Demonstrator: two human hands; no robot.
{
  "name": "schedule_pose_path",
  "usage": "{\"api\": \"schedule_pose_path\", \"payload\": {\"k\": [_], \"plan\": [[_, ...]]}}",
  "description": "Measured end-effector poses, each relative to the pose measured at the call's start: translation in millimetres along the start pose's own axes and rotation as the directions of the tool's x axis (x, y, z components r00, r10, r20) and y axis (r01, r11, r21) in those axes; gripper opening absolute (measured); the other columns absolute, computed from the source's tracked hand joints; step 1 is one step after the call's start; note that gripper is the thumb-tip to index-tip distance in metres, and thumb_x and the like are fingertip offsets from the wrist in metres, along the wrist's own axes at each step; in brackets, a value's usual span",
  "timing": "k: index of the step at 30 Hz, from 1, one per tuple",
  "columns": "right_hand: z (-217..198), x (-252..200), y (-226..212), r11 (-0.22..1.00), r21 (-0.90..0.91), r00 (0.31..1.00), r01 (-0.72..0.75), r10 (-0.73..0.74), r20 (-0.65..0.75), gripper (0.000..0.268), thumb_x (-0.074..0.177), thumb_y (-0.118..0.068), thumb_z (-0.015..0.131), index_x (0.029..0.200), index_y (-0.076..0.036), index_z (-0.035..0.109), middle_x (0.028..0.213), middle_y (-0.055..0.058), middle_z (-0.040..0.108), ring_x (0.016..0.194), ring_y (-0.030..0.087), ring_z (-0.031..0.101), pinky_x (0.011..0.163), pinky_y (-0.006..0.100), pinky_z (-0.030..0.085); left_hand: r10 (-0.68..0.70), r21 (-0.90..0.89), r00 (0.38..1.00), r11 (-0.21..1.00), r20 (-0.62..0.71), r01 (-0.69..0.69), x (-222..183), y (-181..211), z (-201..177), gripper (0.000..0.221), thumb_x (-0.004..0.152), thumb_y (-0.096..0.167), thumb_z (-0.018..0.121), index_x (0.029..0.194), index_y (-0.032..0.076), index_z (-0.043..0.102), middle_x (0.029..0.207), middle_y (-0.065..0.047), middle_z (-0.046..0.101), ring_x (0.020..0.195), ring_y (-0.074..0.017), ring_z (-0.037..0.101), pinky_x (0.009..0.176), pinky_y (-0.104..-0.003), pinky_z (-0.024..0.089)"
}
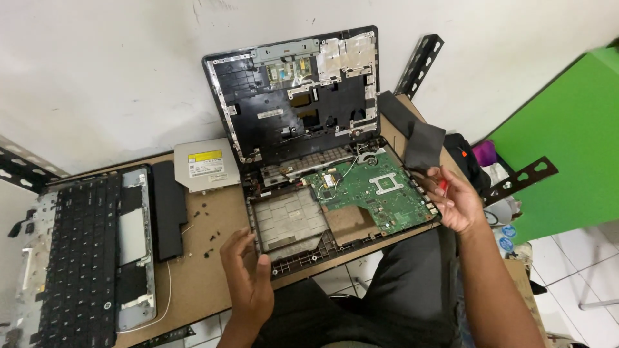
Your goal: Disassembling a laptop by removing screws and internal components like the optical drive
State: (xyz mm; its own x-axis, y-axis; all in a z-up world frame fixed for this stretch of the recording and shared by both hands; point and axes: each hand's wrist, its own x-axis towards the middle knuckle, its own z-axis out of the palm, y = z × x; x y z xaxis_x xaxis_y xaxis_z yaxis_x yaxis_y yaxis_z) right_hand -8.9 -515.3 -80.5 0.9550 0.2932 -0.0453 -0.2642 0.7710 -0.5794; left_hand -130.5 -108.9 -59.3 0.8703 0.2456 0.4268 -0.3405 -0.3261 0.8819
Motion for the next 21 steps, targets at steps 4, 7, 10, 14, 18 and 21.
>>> {"api": "schedule_pose_path", "payload": {"k": [4,7,10,14,18,21], "plan": [[0.7,-0.9,1.9,0.999,-0.052,1.000,0.007,-0.008,-0.006,0.025,0.102,-0.021,0.042,0.104,0.001,0.052,0.062,0.004,0.039,0.042,0.005,0.031,0.031,0.015,0.025,-0.002,0.006,0.999,1.000,-0.037,0.002,-2.2,-0.8,-1.3,0.042,0.092,0.033,0.045,0.121,0.002,0.048,0.127,-0.016,0.043,0.125,-0.0281,0.044,0.100,-0.039,0.044],[7.8,-2.5,2.5,0.989,-0.129,0.996,0.079,-0.084,-0.038,0.022,0.100,-0.017,0.045,0.101,0.002,0.055,0.062,0.004,0.042,0.042,0.005,0.034,0.030,0.014,0.026,0.022,0.031,0.998,0.999,-0.062,-0.020,-1.4,-0.2,0.9,0.042,0.092,0.035,0.045,0.118,0.003,0.050,0.125,-0.016,0.045,0.124,-0.0284,0.044,0.104,-0.042,0.041],[7.5,-5.3,4.8,0.986,-0.143,0.996,0.081,-0.084,-0.013,0.023,0.101,-0.018,0.043,0.103,0.001,0.056,0.062,0.004,0.042,0.040,0.003,0.033,0.032,0.013,0.029,0.005,0.068,0.998,0.998,-0.056,-0.001,-1.6,-0.1,2.4,0.043,0.093,0.037,0.043,0.118,0.003,0.051,0.126,-0.016,0.044,0.126,-0.0293,0.043,0.105,-0.045,0.037],[12.7,-6.6,4.9,0.980,-0.178,0.991,0.085,-0.102,-0.087,0.020,0.101,-0.015,0.042,0.101,0.001,0.054,0.063,0.004,0.044,0.040,0.003,0.034,0.030,0.012,0.027,0.053,0.053,0.996,0.997,-0.076,-0.049,-2.4,-4.6,4.5,0.041,0.093,0.032,0.044,0.118,0.001,0.050,0.125,-0.016,0.044,0.125,-0.0285,0.043,0.104,-0.041,0.041],[13.9,-5.9,5.0,0.989,-0.122,0.995,0.081,-0.088,-0.055,0.018,0.100,-0.015,0.044,0.101,0.001,0.053,0.063,0.005,0.043,0.041,0.003,0.034,0.030,0.012,0.027,0.012,0.039,0.997,0.999,-0.077,-0.009,-3.0,-7.2,5.3,0.044,0.093,0.036,0.044,0.118,0.000,0.050,0.125,-0.017,0.044,0.122,-0.0279,0.046,0.097,-0.038,0.045],[10.2,-5.2,5.2,0.988,-0.131,0.995,0.085,-0.091,-0.040,0.020,0.102,-0.015,0.041,0.101,0.001,0.053,0.063,0.006,0.046,0.042,0.004,0.035,0.030,0.012,0.028,-0.035,0.006,0.997,0.999,-0.071,0.036,-2.9,-5.6,5.2,0.039,0.093,0.032,0.046,0.118,0.002,0.051,0.126,-0.016,0.043,0.121,-0.0275,0.047,0.095,-0.038,0.046]]}}
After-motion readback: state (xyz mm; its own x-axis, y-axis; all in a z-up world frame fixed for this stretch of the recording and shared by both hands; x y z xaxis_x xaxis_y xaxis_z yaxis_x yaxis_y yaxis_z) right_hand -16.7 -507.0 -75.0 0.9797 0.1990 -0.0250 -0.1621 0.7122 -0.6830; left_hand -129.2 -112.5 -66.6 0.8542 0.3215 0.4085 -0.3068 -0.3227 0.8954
